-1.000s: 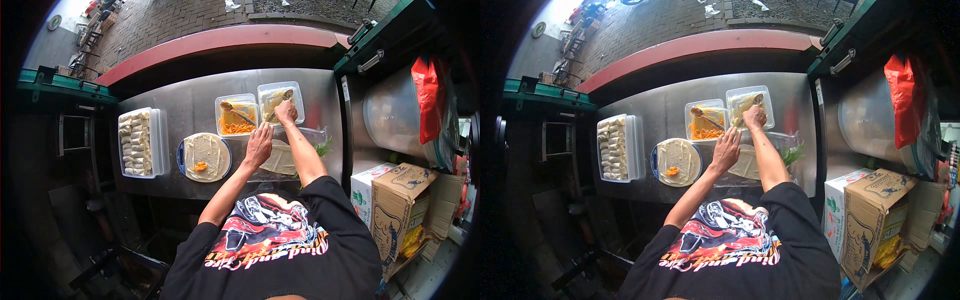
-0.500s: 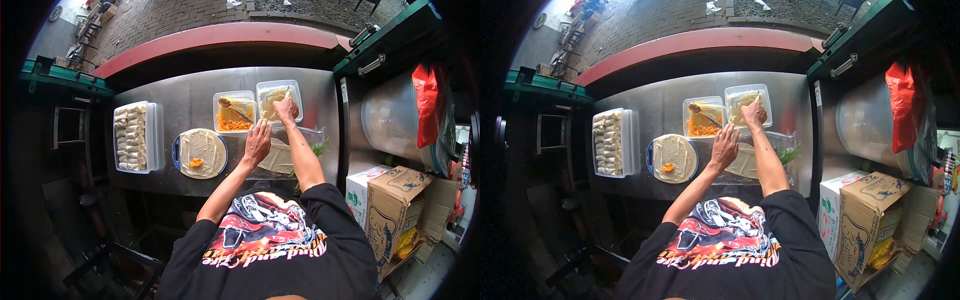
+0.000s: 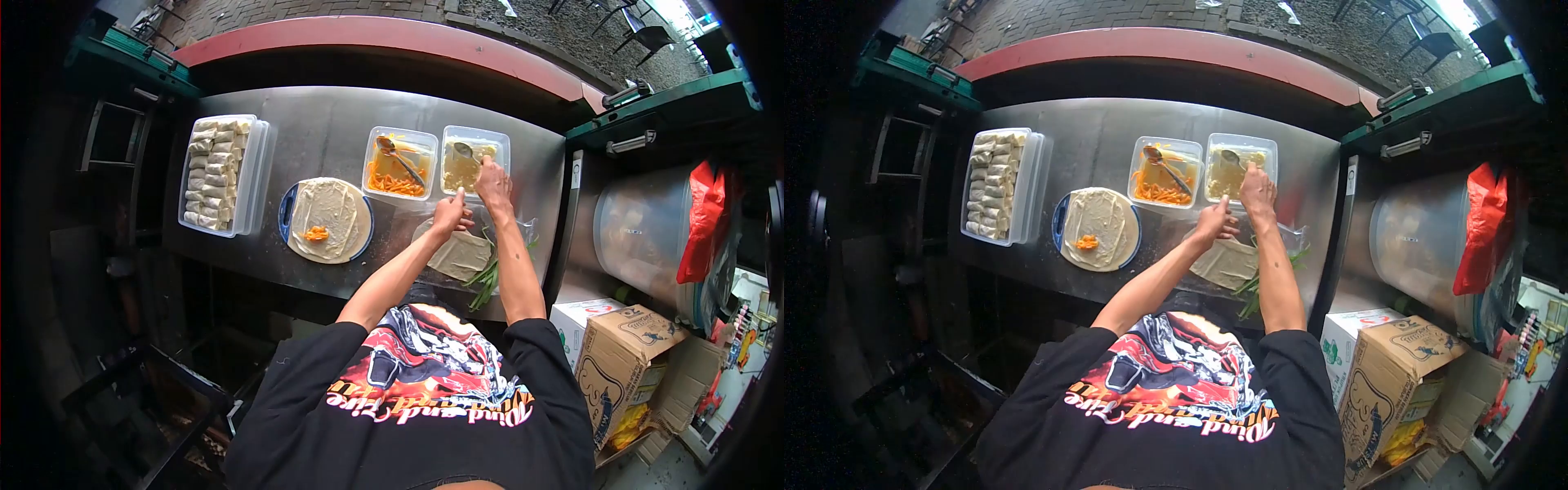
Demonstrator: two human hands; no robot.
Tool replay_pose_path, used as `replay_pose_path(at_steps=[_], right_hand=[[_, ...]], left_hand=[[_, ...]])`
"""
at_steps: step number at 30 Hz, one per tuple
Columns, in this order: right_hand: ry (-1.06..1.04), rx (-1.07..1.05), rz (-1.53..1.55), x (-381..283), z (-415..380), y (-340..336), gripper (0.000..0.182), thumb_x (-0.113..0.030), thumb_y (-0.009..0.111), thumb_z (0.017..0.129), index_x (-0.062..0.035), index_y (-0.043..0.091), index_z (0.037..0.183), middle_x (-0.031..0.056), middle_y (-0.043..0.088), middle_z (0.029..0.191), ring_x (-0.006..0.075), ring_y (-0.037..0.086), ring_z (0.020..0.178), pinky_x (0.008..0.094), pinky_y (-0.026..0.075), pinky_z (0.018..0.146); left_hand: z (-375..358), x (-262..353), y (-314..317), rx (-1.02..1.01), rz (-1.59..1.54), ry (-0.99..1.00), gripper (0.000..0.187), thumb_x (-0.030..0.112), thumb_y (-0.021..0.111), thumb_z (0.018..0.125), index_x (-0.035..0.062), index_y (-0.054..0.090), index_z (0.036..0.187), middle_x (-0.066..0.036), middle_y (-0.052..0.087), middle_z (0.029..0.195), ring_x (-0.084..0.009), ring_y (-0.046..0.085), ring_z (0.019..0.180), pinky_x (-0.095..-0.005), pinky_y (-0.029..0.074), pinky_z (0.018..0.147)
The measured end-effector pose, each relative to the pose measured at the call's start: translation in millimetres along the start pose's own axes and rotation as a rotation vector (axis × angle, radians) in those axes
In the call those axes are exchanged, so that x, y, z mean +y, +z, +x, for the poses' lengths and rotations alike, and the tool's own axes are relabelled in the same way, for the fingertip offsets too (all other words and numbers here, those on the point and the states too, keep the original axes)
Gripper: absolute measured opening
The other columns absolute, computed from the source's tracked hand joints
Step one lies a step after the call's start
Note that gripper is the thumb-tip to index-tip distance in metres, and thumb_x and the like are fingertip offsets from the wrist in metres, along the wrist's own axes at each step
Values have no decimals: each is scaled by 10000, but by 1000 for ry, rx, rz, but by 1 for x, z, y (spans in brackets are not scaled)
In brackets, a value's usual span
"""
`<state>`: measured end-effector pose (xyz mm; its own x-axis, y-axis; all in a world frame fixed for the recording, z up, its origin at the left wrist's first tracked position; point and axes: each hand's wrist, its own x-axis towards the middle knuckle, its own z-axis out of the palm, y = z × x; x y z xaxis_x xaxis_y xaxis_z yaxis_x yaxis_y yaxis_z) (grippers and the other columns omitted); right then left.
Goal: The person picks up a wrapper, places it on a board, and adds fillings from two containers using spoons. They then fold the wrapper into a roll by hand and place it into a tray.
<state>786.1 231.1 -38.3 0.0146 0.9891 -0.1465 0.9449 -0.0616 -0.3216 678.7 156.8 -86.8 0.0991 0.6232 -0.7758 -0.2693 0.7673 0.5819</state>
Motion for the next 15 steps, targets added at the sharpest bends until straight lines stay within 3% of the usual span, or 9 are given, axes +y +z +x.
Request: replay_pose_path(at_steps=[5, 7, 8, 13, 15], right_hand=[[-222, 32, -30, 12, -12, 4, 239, -75, 491, 893, -84, 635, 1082, 187, 641, 958, 385, 662, 892, 475, 536, 750], [-260, -75, -64, 18, -23, -1, 332, -105, 487, 904, -128, 628, 1203, 209, 623, 997, 384, 651, 917, 463, 532, 757], [-307, -53, -73, 22, -30, -5, 339, -83, 503, 887, -151, 648, 1185, 187, 617, 968, 356, 646, 907, 443, 533, 752], [-397, -57, -187, 36, -48, -27, 368, -34, 525, 849, -141, 642, 1181, 140, 591, 945, 311, 629, 875, 424, 535, 736], [-315, 116, -209, 35, -45, -36, 354, -32, 517, 856, -98, 616, 1190, 139, 580, 927, 307, 630, 878, 411, 537, 717]], left_hand=[[13, 2, 7, 16, -25, 52, 518, 400, 359, 1009, -80, 534, 1090, -193, 684, 932, -257, 699, 607, -312, 536, 458], [17, 1, 5, -80, -135, 13, 516, 370, 343, 1011, -97, 555, 1067, -195, 684, 937, -264, 716, 700, -310, 560, 530], [18, -2, 5, -85, -132, 31, 513, 343, 315, 1018, -101, 570, 1055, -188, 686, 948, -260, 722, 781, -301, 570, 594], [12, -16, 2, -77, -214, 86, 464, 294, 318, 1022, -86, 583, 1056, -171, 694, 984, -244, 724, 804, -289, 567, 613], [11, -20, -1, -96, -239, 78, 442, 284, 327, 1023, -77, 577, 1070, -168, 690, 1003, -239, 724, 830, -283, 566, 626]])
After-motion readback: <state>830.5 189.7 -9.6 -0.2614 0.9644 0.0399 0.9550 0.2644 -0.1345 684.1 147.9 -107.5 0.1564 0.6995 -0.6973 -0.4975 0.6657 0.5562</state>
